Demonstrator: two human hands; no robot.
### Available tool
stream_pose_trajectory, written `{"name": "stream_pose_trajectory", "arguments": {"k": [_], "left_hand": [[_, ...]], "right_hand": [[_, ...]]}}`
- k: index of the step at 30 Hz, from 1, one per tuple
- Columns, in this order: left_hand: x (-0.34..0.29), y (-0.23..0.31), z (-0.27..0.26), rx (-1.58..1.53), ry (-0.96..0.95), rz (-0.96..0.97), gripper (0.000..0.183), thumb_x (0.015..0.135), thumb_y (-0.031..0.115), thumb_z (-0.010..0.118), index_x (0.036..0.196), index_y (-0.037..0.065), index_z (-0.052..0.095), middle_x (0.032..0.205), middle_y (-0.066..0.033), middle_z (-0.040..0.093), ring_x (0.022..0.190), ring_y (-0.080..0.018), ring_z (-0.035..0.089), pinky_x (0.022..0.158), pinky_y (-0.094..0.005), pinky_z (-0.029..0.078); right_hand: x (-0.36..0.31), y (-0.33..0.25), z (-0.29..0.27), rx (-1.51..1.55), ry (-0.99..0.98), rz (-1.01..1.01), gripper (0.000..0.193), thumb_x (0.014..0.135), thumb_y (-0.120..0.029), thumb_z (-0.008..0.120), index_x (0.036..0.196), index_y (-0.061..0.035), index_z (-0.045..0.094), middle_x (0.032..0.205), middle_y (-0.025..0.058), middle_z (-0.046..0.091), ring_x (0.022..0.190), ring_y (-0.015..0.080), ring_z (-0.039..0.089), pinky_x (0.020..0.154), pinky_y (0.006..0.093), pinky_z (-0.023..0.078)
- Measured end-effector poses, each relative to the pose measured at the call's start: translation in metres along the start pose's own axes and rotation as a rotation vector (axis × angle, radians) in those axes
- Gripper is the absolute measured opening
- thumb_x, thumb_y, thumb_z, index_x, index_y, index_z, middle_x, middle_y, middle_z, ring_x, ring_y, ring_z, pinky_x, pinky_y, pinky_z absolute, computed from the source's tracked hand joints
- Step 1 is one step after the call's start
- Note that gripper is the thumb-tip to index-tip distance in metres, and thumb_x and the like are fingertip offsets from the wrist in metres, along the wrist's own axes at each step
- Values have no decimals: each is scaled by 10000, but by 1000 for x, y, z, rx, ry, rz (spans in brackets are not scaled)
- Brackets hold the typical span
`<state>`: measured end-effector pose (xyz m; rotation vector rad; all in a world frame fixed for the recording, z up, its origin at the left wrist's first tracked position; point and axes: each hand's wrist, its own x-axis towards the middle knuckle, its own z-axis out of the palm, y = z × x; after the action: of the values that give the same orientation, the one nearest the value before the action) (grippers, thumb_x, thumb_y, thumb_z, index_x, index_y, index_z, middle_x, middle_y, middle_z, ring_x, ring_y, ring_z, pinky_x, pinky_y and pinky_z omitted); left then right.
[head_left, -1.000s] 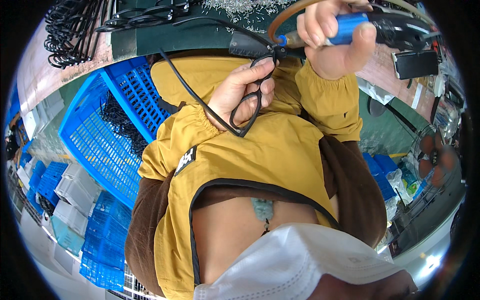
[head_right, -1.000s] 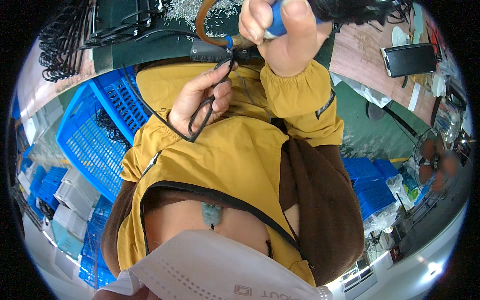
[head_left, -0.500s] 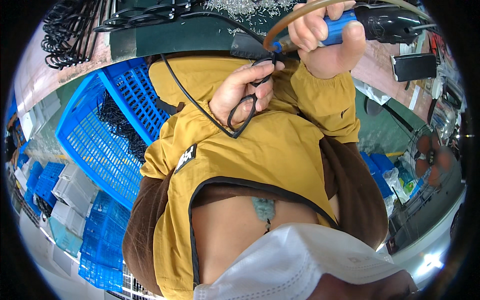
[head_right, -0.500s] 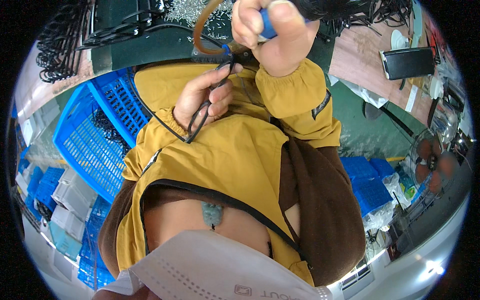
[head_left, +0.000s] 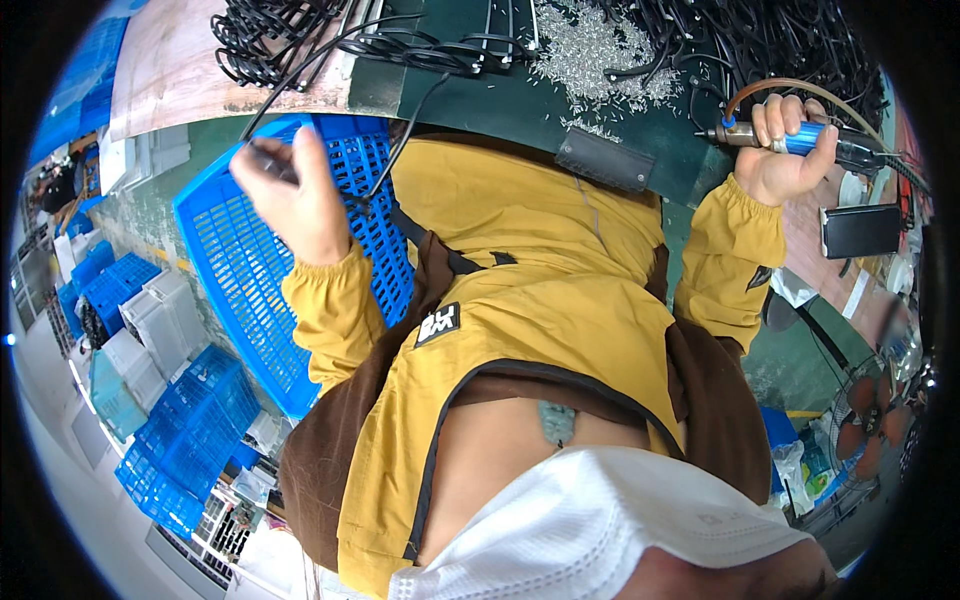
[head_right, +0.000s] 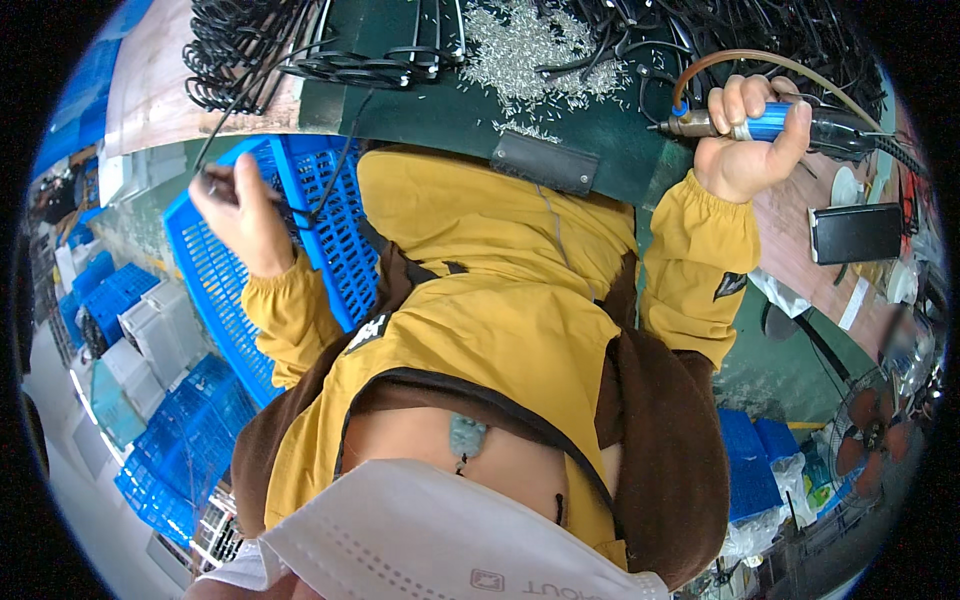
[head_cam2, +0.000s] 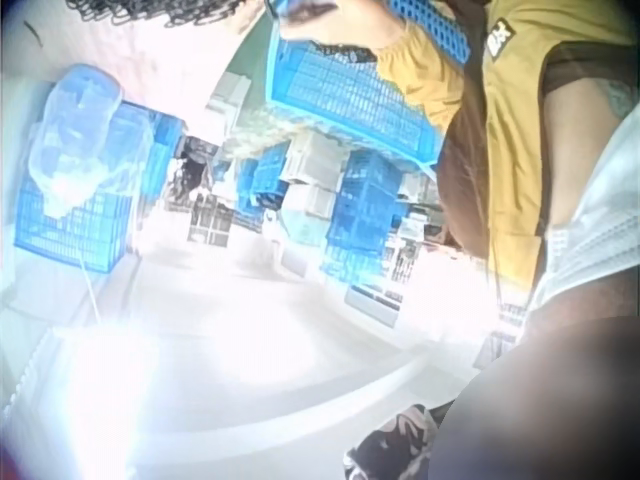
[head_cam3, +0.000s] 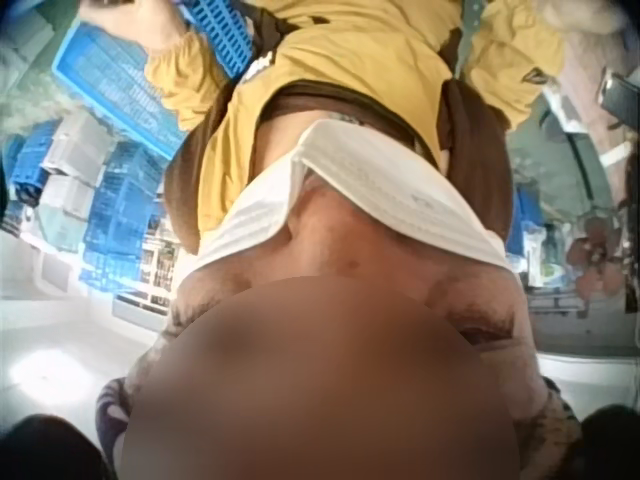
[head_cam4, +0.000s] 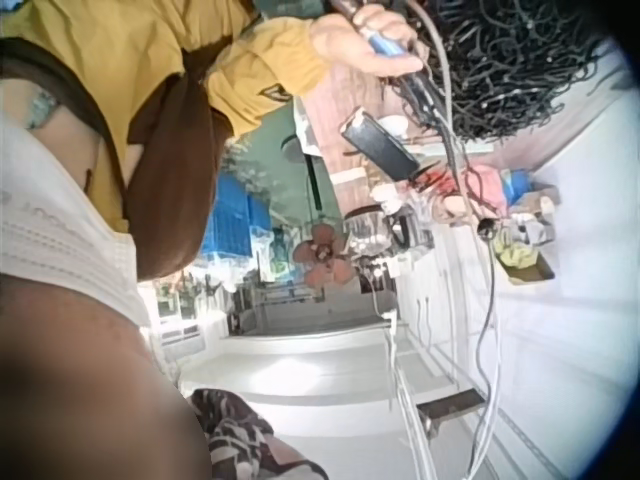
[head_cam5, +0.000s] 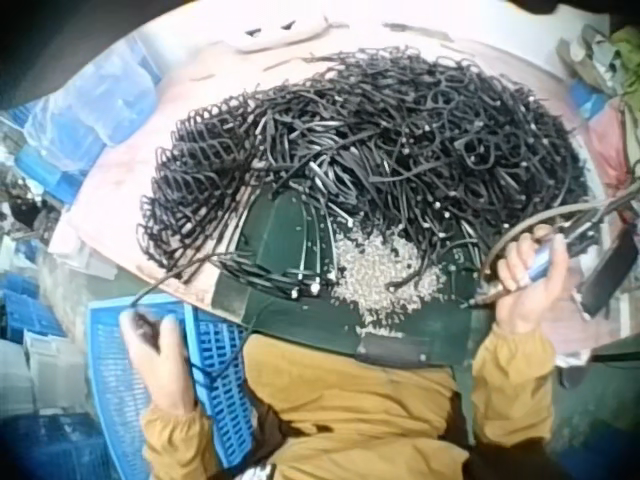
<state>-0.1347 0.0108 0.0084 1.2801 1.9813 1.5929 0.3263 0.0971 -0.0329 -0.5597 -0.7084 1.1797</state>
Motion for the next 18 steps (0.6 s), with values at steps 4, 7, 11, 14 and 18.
{"name": "stream_pose_trajectory", "arguments": {"k": [4, 7, 11, 14, 18], "left_hand": [[20, -7, 56, 20, -74, -244, 452, 958, 271, 726, 1177, -45, 488, 999, -117, 573, 926, -173, 541, 844, -327, 473], [27, -6, 87, -38, 17, -12, 504, 1009, 198, 615, 1369, -85, 406, 1231, -221, 574, 1115, -292, 573, 1015, -404, 450], [29, 2, 97, -153, -252, 860, 331, 1022, 166, 498, 1129, -73, 699, 1126, -232, 695, 1096, -388, 669, 1004, -452, 507], [35, 4, 108, 276, -281, 783, 326, 1043, 164, 492, 803, 62, 687, 791, -138, 614, 739, -360, 607, 676, -430, 470], [57, 15, 123, 512, -318, 395, 403, 1037, 288, 582, 711, 54, 622, 712, -150, 622, 626, -379, 609, 585, -482, 456]], "right_hand": [[-6, 4, 2, 8, 51, 6, 294, 984, -437, 620, 1013, -146, 653, 748, -6, 508, 624, 127, 460, 531, 273, 355], [-7, 4, 17, -32, 61, -43, 264, 999, -399, 618, 1036, -140, 658, 758, -8, 508, 622, 122, 460, 522, 267, 357], [-4, 6, 32, -118, 204, -109, 262, 1027, -301, 605, 1090, -46, 603, 755, 29, 494, 604, 142, 475, 486, 281, 367], [-1, -3, 23, -246, 202, -87, 469, 1065, -437, 551, 1194, 11, 593, 830, 90, 593, 690, 182, 565, 594, 316, 459], [6, -32, -20, -880, 345, -321, 646, 1080, -549, 389, 1240, 30, 625, 1175, 152, 681, 1077, 295, 626, 975, 429, 466]]}}
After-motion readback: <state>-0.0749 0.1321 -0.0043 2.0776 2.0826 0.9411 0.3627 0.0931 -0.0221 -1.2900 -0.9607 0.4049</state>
